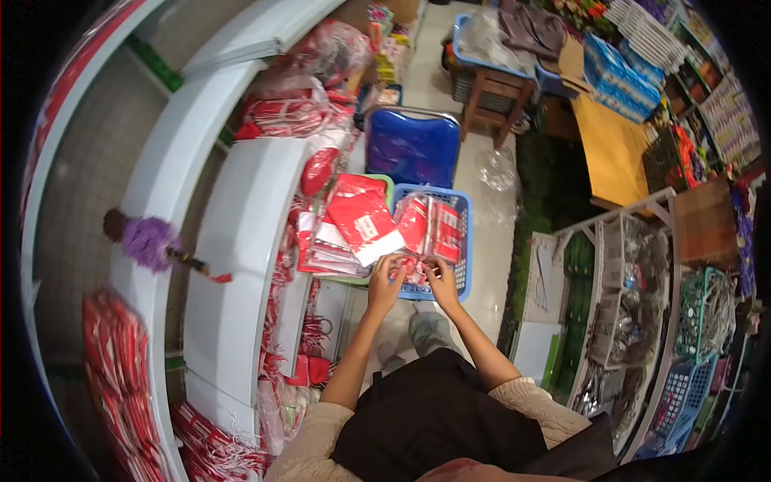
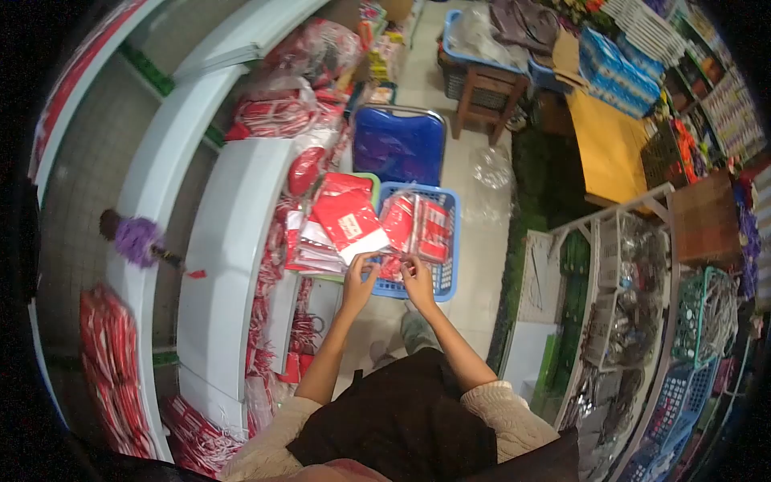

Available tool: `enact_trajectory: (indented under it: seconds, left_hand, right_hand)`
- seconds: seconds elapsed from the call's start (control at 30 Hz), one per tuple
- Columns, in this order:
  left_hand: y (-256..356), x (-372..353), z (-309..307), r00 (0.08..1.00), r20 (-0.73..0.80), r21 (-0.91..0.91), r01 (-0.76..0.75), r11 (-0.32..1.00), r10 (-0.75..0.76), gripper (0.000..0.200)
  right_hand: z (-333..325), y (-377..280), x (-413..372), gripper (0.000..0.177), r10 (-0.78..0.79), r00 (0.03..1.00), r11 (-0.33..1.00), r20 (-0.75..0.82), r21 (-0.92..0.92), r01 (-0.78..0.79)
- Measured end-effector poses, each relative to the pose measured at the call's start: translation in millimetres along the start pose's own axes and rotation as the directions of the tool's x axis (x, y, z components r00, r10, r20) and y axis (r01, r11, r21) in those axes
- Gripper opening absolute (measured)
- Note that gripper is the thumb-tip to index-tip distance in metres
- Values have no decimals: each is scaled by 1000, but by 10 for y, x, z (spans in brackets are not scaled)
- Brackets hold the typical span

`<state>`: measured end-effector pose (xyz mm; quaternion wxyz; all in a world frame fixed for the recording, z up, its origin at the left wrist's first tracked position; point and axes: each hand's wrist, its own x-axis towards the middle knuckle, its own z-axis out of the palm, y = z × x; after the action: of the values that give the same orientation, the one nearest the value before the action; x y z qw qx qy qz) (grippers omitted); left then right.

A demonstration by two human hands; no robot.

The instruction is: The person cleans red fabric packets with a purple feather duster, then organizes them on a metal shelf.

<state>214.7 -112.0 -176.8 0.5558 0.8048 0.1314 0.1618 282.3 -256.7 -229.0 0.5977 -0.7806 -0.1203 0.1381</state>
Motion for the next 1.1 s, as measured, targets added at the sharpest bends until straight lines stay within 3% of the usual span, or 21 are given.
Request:
enact_trajectory:
  seconds: [0.1, 0.2, 0.4, 0.5, 0.53, 0.63, 0.67, 0.7, 0.77, 0.8, 0.9, 0.93, 1.03, 1.07, 1.1]
  left_hand:
    - [-241, 85, 337, 994, 111, 55, 2, 999, -8, 28]
    - [-467, 202, 632, 974, 201, 44, 95, 994, -102, 28]
    - [-1367, 431, 1205, 890, 356, -34, 317, 948, -285, 31]
    - [-1902, 548, 1452, 819, 425, 54, 401, 914, -385, 37]
    - [-1903, 617, 1487, 769, 438, 149, 450, 881, -467, 48]
    - [-1965, 759, 1674, 787, 417, 361, 314, 878, -454, 58]
    - [-2080, 787, 1771, 755, 455, 270, 388, 881, -471, 66]
    - [-2179, 759, 1850, 770, 449, 365, 305, 880, -453, 66]
    - [-1965, 755, 1977, 794, 445, 538, 132, 833, -414, 65]
    - [-1630, 817, 1957, 758, 438, 586, 167, 793, -483, 62]
    - [-1570, 783, 1999, 774, 495, 403, 198, 893, -395, 59]
    - [-1600, 766, 2025, 764, 540, 356, 173, 918, -353, 60]
    - [-1597, 630, 2083, 775, 566, 274, 144, 951, -280, 56]
    - [-1602, 591, 2092, 761, 604, 184, 156, 970, -237, 53]
    - [-1608, 559, 2096, 746, 638, 93, 169, 981, -189, 51]
  right_hand:
    - [-182, 485, 24, 19, 134, 991, 991, -23, -28, -134]
    - [-372, 772, 118, 19, 264, 964, 963, -3, -49, -264]
    - [-432, 1464, 574, 22, 314, 948, 939, -47, -136, -317]
    - [-403, 1676, 811, 28, 336, 941, 931, -31, -145, -336]
    - [-382, 1731, 890, 29, 315, 949, 937, -27, -150, -315]
    - [-399, 1895, 1043, 40, 360, 932, 927, 27, -121, -355]
    - [-373, 2001, 1080, 42, 338, 941, 939, 21, -80, -336]
    - [-347, 2106, 1110, 44, 316, 949, 948, 14, -39, -316]
    - [-272, 2345, 1144, 51, 372, 928, 923, 10, 99, -371]
    - [-248, 2435, 1144, 54, 400, 917, 903, 11, 168, -396]
    - [-326, 2255, 1165, 55, 429, 903, 895, 20, 129, -427]
    - [-406, 1955, 1182, 55, 401, 915, 916, -39, 22, -401]
    - [-490, 1875, 1196, 53, 390, 915, 907, -103, -130, -401]
    - [-487, 1890, 1186, 47, 315, 930, 892, -190, -276, -358]
    - [-513, 1904, 1164, 44, 338, 917, 879, -211, -279, -388]
